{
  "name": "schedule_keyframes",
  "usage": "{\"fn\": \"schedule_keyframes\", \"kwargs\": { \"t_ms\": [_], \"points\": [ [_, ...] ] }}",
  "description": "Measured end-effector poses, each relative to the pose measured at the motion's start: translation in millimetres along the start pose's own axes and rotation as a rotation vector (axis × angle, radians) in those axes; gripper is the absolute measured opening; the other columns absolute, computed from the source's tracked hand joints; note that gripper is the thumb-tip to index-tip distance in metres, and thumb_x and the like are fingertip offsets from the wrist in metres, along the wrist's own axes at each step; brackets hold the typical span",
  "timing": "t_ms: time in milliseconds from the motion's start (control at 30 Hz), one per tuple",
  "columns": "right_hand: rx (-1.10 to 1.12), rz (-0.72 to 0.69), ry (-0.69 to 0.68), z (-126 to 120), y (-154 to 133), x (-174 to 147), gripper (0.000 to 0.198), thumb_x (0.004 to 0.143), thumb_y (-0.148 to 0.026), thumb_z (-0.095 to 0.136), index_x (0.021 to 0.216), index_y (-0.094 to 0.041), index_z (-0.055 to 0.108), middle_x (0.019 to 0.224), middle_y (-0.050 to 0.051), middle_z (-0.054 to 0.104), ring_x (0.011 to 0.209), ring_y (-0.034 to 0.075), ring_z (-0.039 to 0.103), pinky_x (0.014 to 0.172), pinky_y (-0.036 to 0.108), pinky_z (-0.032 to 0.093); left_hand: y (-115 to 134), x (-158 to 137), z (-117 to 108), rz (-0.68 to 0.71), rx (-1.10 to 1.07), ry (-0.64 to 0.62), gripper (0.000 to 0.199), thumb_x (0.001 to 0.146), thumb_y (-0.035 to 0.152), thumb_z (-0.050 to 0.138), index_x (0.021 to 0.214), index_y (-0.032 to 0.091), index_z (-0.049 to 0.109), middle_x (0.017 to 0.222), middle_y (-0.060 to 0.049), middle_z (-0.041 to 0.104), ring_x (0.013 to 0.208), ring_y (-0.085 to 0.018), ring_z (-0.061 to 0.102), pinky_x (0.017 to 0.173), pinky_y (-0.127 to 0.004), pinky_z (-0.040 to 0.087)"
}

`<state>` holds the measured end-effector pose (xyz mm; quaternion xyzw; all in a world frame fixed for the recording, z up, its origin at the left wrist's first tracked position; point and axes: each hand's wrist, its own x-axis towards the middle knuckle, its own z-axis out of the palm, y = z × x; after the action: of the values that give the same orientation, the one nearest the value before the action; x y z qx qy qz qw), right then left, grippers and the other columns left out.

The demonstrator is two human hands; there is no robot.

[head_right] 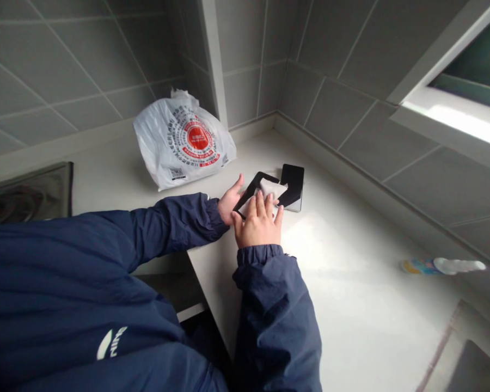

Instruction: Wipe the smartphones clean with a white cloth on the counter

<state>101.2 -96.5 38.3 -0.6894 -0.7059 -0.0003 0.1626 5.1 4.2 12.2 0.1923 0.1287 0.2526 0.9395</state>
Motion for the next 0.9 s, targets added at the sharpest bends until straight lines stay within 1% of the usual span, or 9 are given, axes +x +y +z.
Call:
{"fn": "schedule_keyframes", "kwargs": {
  "t_ms": [100,200,333,433,500,633,700,800,900],
  "points": [
    [0.021,-0.072,-0.082,-3.6,-9.9,-6.4,0.063,0.1,-0.048,0.046,0.148,-0.008,0.053,0.162,0.016,0.042,0.154,0.037,0.032,0.124,0.064,0.019,2.7,-3.0,0.5,-0.033,-0.063,-0.023,0.088,0.099,0.074,0.015,0.15,0.011,0.05,0.13,-0.02,0.069,0.121,-0.032,0.067,0.109,-0.051,0.045],
    [0.029,-0.112,-0.177,-5.2,-20.9,-12.7,0.064,0.098,-0.049,0.051,0.149,-0.011,0.053,0.162,0.014,0.041,0.154,0.036,0.031,0.125,0.064,0.016,4.7,-6.1,0.8,-0.039,-0.119,-0.007,0.092,0.097,0.077,0.017,0.149,0.009,0.05,0.129,-0.022,0.068,0.118,-0.034,0.068,0.104,-0.051,0.048],
    [0.017,-0.076,-0.257,-2.4,-29.0,-16.5,0.073,0.095,-0.047,0.057,0.157,-0.013,0.041,0.168,0.013,0.029,0.156,0.035,0.028,0.125,0.064,0.018,6.8,-5.7,0.0,-0.044,-0.119,0.046,0.097,0.095,0.08,0.014,0.145,0.007,0.054,0.123,-0.023,0.07,0.112,-0.034,0.07,0.1,-0.05,0.051],
    [0.018,-0.053,-0.261,0.6,-27.6,-14.8,0.081,0.093,-0.047,0.059,0.161,-0.01,0.032,0.17,0.011,0.021,0.156,0.036,0.028,0.125,0.066,0.018,8.3,-3.6,-1.5,-0.065,-0.087,0.073,0.1,0.093,0.082,0.011,0.143,0.008,0.057,0.12,-0.022,0.072,0.11,-0.033,0.071,0.1,-0.05,0.051],
    [0.025,-0.043,-0.229,1.6,-23.9,-11.9,0.081,0.095,-0.048,0.056,0.161,-0.011,0.031,0.17,0.01,0.019,0.156,0.036,0.026,0.125,0.064,0.018,8.2,-3.4,-1.6,-0.092,-0.065,0.049,0.102,0.092,0.082,0.007,0.143,0.009,0.057,0.121,-0.021,0.072,0.112,-0.033,0.07,0.102,-0.049,0.05],
    [0.015,-0.012,-0.106,0.8,-13.8,-3.6,0.068,0.099,-0.043,0.044,0.161,-0.016,0.034,0.17,0.009,0.023,0.157,0.032,0.026,0.125,0.062,0.021,0.7,-5.1,1.6,-0.119,0.006,-0.018,0.099,0.095,0.079,0.004,0.146,0.011,0.055,0.126,-0.019,0.07,0.118,-0.03,0.068,0.107,-0.047,0.047],
    [0.003,0.007,-0.023,-0.4,-8.8,0.5,0.064,0.099,-0.038,0.039,0.16,-0.018,0.037,0.17,0.007,0.025,0.157,0.03,0.025,0.125,0.061,0.021,-7.0,-4.4,3.2,-0.091,0.049,-0.023,0.092,0.099,0.073,0.003,0.149,0.015,0.052,0.129,-0.016,0.069,0.122,-0.028,0.066,0.11,-0.045,0.044],
    [-0.009,0.034,0.093,-3.2,-1.8,4.7,0.062,0.099,-0.034,0.034,0.158,-0.018,0.04,0.169,0.007,0.028,0.157,0.029,0.026,0.124,0.061,0.022,-19.5,-0.1,1.3,0.072,0.107,-0.025,0.079,0.102,0.069,0.01,0.153,0.024,0.049,0.135,-0.011,0.067,0.125,-0.023,0.065,0.113,-0.039,0.042],
    [-0.016,0.064,0.171,-7.5,5.7,7.1,0.062,0.099,-0.032,0.033,0.158,-0.017,0.04,0.169,0.007,0.029,0.157,0.03,0.026,0.122,0.063,0.025,-28.4,3.8,-7.3,0.043,0.188,0.037,0.067,0.107,0.058,0.016,0.153,0.023,0.05,0.129,-0.012,0.07,0.119,-0.023,0.068,0.112,-0.041,0.043]
  ]
}}
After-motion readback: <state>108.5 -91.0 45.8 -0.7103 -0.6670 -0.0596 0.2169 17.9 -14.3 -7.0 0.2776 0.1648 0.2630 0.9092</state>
